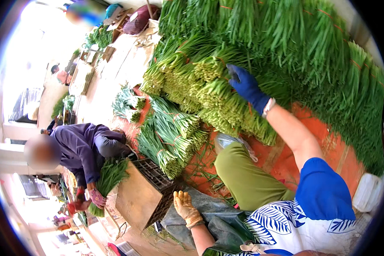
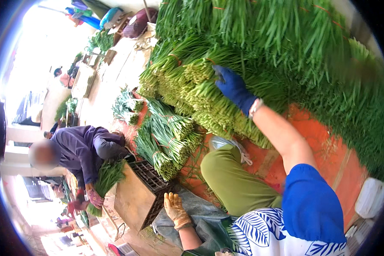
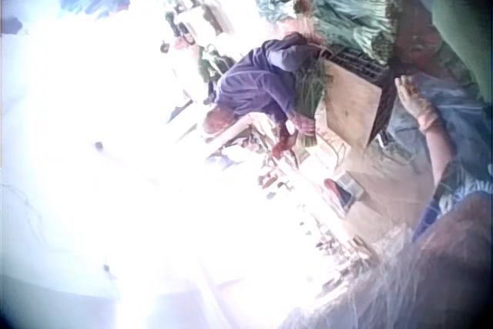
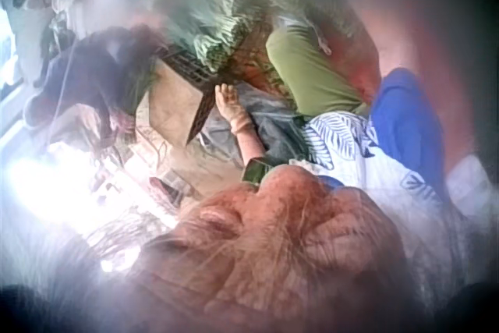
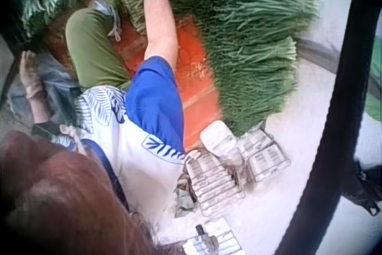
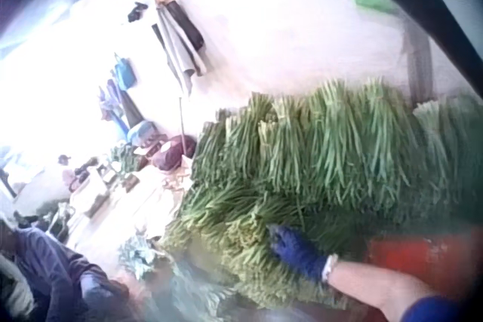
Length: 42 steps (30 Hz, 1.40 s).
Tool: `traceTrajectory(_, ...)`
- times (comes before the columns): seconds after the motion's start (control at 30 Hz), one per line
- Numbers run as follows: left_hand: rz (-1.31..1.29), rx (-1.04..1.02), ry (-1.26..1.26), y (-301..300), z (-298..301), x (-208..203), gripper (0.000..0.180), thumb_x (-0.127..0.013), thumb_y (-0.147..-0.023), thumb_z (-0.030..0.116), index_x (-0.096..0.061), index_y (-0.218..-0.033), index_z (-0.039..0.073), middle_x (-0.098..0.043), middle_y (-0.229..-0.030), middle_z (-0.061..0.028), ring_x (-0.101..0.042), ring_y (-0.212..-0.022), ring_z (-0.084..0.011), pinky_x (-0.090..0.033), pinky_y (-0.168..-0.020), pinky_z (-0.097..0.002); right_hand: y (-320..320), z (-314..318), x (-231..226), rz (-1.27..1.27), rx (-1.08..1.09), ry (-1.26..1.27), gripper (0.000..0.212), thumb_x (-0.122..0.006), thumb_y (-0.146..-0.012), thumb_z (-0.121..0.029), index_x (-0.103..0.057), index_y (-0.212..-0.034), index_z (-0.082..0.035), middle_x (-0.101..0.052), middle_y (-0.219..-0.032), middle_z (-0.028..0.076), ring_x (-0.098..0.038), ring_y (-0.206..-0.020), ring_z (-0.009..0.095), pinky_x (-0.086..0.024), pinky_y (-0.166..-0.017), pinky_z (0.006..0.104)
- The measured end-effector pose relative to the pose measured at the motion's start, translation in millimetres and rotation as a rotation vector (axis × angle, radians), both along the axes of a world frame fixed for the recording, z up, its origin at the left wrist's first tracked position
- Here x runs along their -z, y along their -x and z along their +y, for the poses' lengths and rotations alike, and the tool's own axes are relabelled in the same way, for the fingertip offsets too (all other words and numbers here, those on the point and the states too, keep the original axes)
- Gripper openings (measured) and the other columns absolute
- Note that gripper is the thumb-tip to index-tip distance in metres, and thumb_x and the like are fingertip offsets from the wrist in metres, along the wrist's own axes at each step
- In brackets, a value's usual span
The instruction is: The person bundles green plants by hand, tying them together with red bands and arranging them into piles on the floor.
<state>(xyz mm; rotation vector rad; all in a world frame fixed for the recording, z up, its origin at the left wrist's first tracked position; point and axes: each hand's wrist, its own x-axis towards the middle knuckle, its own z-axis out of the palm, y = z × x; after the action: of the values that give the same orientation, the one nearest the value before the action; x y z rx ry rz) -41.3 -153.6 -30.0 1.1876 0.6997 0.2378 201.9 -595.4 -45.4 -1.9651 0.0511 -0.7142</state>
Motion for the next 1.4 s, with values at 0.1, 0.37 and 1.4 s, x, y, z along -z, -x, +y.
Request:
traceTrajectory(0.1,0.029,-0.029,0.004,-1.3,4.0,12.6,0.032,-0.050,-0.096,0.026,-0.054,-0.123,0.009,-0.066,-0.103,-0.0040,-0.065,-0.087,-0.0180,-0.053,-0.076,-0.0328,-65.6,-27.5,-1.9,0.007,0.028,0.632,0.073,-0.059,-0.074,-0.006,-0.034,-0.142,-0.013,-0.048,-0.132,0.020,-0.051,-0.116,0.033,-0.043,-0.091,0.0409)
traceTrajectory(0.37,0.071,-0.183,0.041,-9.6,12.1,18.7,0.028,-0.060,-0.089,0.012,-0.058,-0.117,0.004,-0.067,-0.101,-0.0119,-0.066,-0.081,-0.0197,-0.054,-0.073,-0.0306,-153.4,-12.3,-9.7,0.166,-0.507,1.163,0.090,-0.065,-0.064,-0.007,-0.029,-0.145,-0.023,-0.031,-0.143,0.024,-0.039,-0.126,0.039,-0.036,-0.096,0.0513)
traceTrajectory(1.4,-0.571,0.725,0.798,-68.7,-118.5,-108.7,0.116,-0.046,-0.067,0.082,-0.023,-0.143,-0.002,-0.028,-0.148,-0.0192,-0.036,-0.131,-0.0364,-0.034,-0.105,-0.0478,128.9,151.4,-264.1,-0.560,-0.503,0.224,0.074,-0.082,-0.067,-0.028,-0.046,-0.126,0.000,-0.055,-0.115,0.015,-0.055,-0.107,0.030,-0.044,-0.091,0.0408)
